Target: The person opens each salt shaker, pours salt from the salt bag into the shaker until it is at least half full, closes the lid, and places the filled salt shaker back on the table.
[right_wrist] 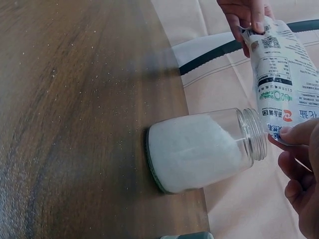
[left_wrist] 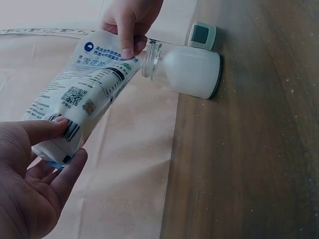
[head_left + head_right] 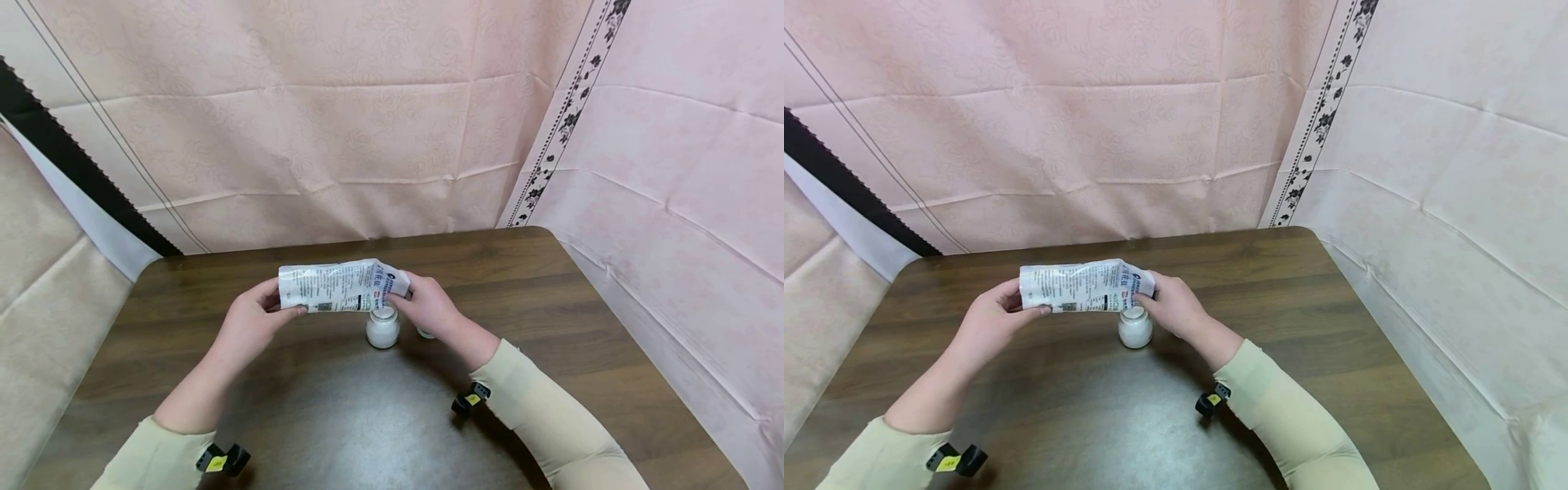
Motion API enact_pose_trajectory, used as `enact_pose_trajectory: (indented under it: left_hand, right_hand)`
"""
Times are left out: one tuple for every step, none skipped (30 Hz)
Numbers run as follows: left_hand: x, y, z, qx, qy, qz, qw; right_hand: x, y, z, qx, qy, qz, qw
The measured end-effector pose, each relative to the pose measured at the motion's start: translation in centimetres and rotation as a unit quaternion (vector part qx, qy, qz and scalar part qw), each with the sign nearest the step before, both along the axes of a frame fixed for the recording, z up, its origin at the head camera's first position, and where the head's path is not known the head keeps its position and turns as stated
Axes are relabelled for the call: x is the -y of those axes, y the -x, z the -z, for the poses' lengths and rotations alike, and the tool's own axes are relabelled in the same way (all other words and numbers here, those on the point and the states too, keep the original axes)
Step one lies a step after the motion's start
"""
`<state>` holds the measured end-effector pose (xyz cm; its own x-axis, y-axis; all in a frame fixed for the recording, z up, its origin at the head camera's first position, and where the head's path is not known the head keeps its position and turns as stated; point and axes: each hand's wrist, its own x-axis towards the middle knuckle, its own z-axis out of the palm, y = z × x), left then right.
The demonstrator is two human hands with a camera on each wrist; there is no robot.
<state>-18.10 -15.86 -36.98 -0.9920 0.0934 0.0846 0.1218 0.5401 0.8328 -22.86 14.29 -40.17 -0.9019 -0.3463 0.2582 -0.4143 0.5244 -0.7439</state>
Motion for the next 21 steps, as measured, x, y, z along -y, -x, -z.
enact_pose_trajectory:
  left_hand:
    - [0.03,0.0,0.09,-0.001,-0.002,0.0,1.0]
    - [0.06,0.0,0.18,0.0,-0.005,-0.001,1.0]
    - [0.08,-0.01,0.26,-0.001,-0.008,-0.001,1.0]
    - [0.1,-0.01,0.33,-0.001,-0.01,-0.002,1.0]
    - [0.1,-0.02,0.38,0.0,-0.012,-0.002,0.9999]
    - [0.09,-0.04,0.43,0.001,-0.015,-0.003,0.9999]
    - [0.1,-0.05,0.47,0.002,-0.016,-0.003,0.9999]
    - [0.09,-0.07,0.52,0.005,-0.018,-0.004,0.9998]
    - [0.09,-0.09,0.57,0.006,-0.019,-0.004,0.9998]
    - [0.07,-0.13,0.6,0.008,-0.02,-0.005,0.9998]
    - [0.05,-0.17,0.62,0.01,-0.019,-0.006,0.9997]
    - [0.04,-0.19,0.66,0.011,-0.019,-0.007,0.9997]
    - [0.02,-0.21,0.65,0.011,-0.019,-0.007,0.9997]
    - [-0.02,-0.2,0.68,0.01,-0.018,-0.007,0.9998]
    - [-0.04,-0.19,0.68,0.009,-0.015,-0.008,0.9998]
    - [-0.07,-0.18,0.67,0.009,-0.013,-0.009,0.9998]
    - [-0.09,-0.16,0.66,0.006,-0.01,-0.009,0.9999]
    - [-0.12,-0.14,0.64,0.003,-0.007,-0.01,0.9999]
    - [-0.15,-0.14,0.59,0.001,-0.003,-0.01,0.9999]
    - [-0.16,-0.13,0.56,-0.001,0.0,-0.011,0.9999]
    - [-0.19,-0.16,0.49,-0.004,0.002,-0.012,0.9999]
  right_hand:
    - [0.01,-0.01,-0.02,-0.001,-0.001,0.0,1.0]
    - [0.03,-0.01,-0.05,-0.001,-0.002,0.0,1.0]
    - [0.05,-0.01,-0.09,-0.001,-0.002,0.0,1.0]
    - [0.07,-0.02,-0.13,-0.001,-0.003,0.0,1.0]
    - [0.09,-0.03,-0.17,0.0,-0.004,0.0,1.0]
    - [0.11,-0.03,-0.22,0.001,-0.005,0.0,1.0]
    - [0.12,-0.04,-0.25,0.001,-0.005,0.001,1.0]
    - [0.14,-0.05,-0.29,0.003,-0.006,0.001,1.0]
    - [0.16,-0.06,-0.32,0.003,-0.008,0.001,1.0]
    - [0.15,-0.07,-0.32,0.004,-0.009,0.002,0.9999]
    - [0.14,-0.08,-0.31,0.005,-0.01,0.002,0.9999]
    - [0.13,-0.08,-0.3,0.006,-0.011,0.002,0.9999]
    - [0.11,-0.09,-0.26,0.007,-0.011,0.002,0.9999]
    - [0.1,-0.09,-0.21,0.007,-0.011,0.002,0.9999]
    - [0.09,-0.08,-0.15,0.007,-0.01,0.002,0.9999]
    - [0.07,-0.08,-0.09,0.007,-0.01,0.003,0.9999]
    - [0.06,-0.06,-0.04,0.006,-0.01,0.004,0.9999]
    - [0.06,-0.05,0.01,0.005,-0.009,0.004,0.9999]
    - [0.06,-0.04,0.06,0.003,-0.009,0.004,0.9999]
    - [0.06,-0.04,0.09,0.001,-0.009,0.005,0.9999]
    - [0.06,-0.04,0.13,-0.002,-0.01,0.005,0.9999]
